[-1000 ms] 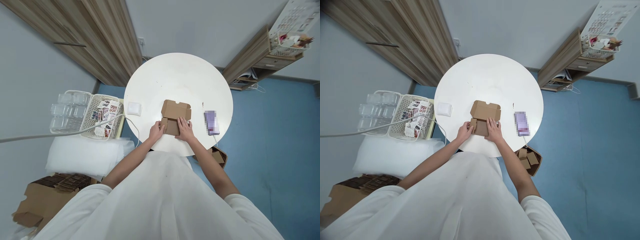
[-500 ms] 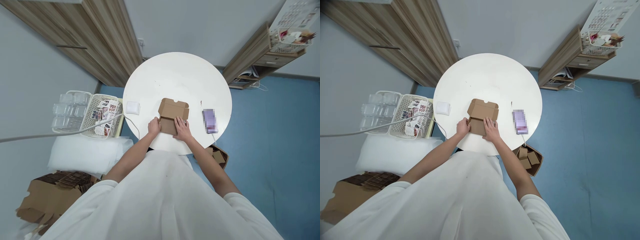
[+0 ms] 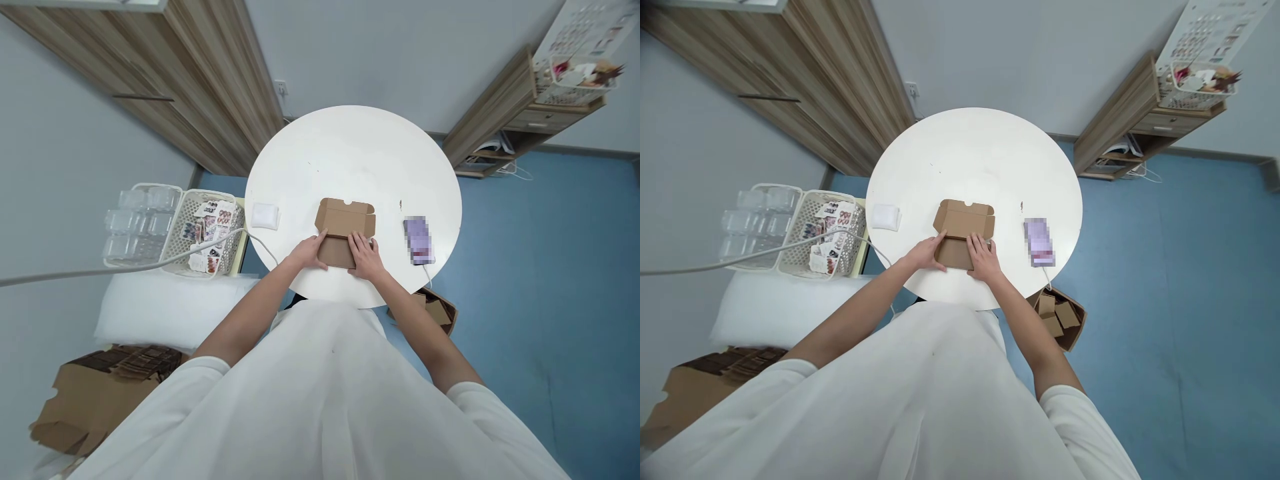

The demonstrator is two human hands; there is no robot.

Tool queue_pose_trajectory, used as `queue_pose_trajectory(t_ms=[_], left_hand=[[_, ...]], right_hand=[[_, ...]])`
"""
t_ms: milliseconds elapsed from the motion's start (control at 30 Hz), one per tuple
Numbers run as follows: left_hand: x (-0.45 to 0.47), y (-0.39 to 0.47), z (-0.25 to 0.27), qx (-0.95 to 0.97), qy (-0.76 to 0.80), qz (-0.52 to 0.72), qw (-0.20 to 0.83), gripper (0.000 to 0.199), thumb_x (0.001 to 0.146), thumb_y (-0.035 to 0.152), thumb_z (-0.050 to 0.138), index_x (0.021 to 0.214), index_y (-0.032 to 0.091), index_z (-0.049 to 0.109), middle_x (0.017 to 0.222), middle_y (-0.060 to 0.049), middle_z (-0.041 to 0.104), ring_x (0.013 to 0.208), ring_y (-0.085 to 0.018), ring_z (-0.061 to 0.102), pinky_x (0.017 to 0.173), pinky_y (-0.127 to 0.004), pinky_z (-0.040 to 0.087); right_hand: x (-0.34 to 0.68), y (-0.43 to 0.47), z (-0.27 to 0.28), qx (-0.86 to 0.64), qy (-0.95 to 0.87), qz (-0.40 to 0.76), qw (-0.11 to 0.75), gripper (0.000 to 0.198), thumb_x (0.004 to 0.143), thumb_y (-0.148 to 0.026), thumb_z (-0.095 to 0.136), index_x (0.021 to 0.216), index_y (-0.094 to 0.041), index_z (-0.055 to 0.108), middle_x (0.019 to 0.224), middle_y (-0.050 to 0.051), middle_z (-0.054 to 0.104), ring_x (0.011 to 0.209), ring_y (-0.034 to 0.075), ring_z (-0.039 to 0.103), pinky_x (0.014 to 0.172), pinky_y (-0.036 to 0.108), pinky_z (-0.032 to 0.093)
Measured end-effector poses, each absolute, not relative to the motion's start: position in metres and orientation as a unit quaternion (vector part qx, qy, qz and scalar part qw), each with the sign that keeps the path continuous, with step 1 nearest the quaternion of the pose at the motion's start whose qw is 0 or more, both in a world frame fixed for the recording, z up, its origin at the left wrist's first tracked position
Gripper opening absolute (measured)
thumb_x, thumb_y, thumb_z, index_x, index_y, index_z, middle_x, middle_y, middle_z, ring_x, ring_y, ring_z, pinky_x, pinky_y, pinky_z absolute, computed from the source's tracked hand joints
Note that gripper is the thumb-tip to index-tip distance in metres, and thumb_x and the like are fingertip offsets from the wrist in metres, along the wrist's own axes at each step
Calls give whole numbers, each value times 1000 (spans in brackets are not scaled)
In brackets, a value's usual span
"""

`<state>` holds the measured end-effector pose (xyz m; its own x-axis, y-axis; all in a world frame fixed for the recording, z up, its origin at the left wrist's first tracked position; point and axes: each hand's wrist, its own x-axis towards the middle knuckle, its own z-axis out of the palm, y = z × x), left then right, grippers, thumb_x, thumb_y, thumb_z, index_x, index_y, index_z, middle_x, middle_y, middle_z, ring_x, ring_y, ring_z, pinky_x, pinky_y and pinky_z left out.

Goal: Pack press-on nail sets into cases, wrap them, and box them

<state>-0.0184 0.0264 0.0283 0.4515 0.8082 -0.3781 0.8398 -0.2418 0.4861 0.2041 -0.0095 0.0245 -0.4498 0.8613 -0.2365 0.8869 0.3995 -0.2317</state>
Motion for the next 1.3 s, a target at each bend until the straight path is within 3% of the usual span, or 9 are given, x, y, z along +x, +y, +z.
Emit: queue_pose_trajectory(t_ms=[100,200,333,433,533,667,767,1000,1300], left_hand=[[-18,28,26,793,515,-17,325,116,46,48,78,141,20,17,117,-15,53,105,-32,54,82,-33,41],[-19,26,25,791,511,-7,336,114,48,47,77,141,21,16,117,-14,53,104,-31,54,80,-33,42],[-19,26,25,790,507,0,344,116,47,47,77,141,20,15,117,-14,52,104,-32,54,81,-34,42],[-17,27,25,792,503,-8,347,117,48,51,76,142,20,12,115,-14,52,104,-32,54,80,-34,42],[-16,26,25,793,498,-7,352,118,49,51,75,142,20,11,116,-14,52,103,-32,54,78,-34,42],[-15,23,23,794,490,7,359,119,48,51,76,142,19,11,115,-15,53,101,-33,55,77,-35,43],[-15,22,20,793,481,22,373,120,48,51,77,142,19,11,113,-15,55,101,-33,55,77,-35,42],[-12,24,14,786,486,32,380,119,48,47,78,142,18,12,114,-15,55,103,-33,54,78,-35,42],[-14,27,11,788,471,20,395,128,46,58,74,143,18,2,119,-17,51,105,-33,51,80,-36,41]], right_hand=[[212,-14,28,543,818,-191,11,108,63,-52,65,144,-15,5,150,15,8,138,32,5,106,55,7],[226,-28,30,670,696,-243,-82,99,68,-63,53,143,-15,9,150,17,8,137,33,11,104,57,17],[235,-46,30,756,431,-438,-227,74,80,-55,41,140,-14,24,142,17,33,122,25,44,93,39,42],[229,-45,31,721,351,-533,-271,58,84,-48,38,135,-20,35,133,10,47,109,19,54,85,32,47],[217,-35,33,747,392,-489,-221,48,86,-45,37,126,-21,45,120,8,57,101,18,58,83,31,46],[202,-22,36,805,483,-345,0,35,86,-40,41,105,-16,58,98,12,64,93,23,60,78,33,45],[195,-16,36,811,507,-271,111,29,87,-31,37,98,-14,58,96,16,63,91,27,60,71,34,45],[188,-16,28,827,497,-233,123,27,88,-25,32,100,-14,53,101,17,61,92,28,60,70,36,44],[178,-25,30,831,493,-241,94,22,87,-25,30,104,-15,41,92,14,62,85,26,60,68,36,41]])
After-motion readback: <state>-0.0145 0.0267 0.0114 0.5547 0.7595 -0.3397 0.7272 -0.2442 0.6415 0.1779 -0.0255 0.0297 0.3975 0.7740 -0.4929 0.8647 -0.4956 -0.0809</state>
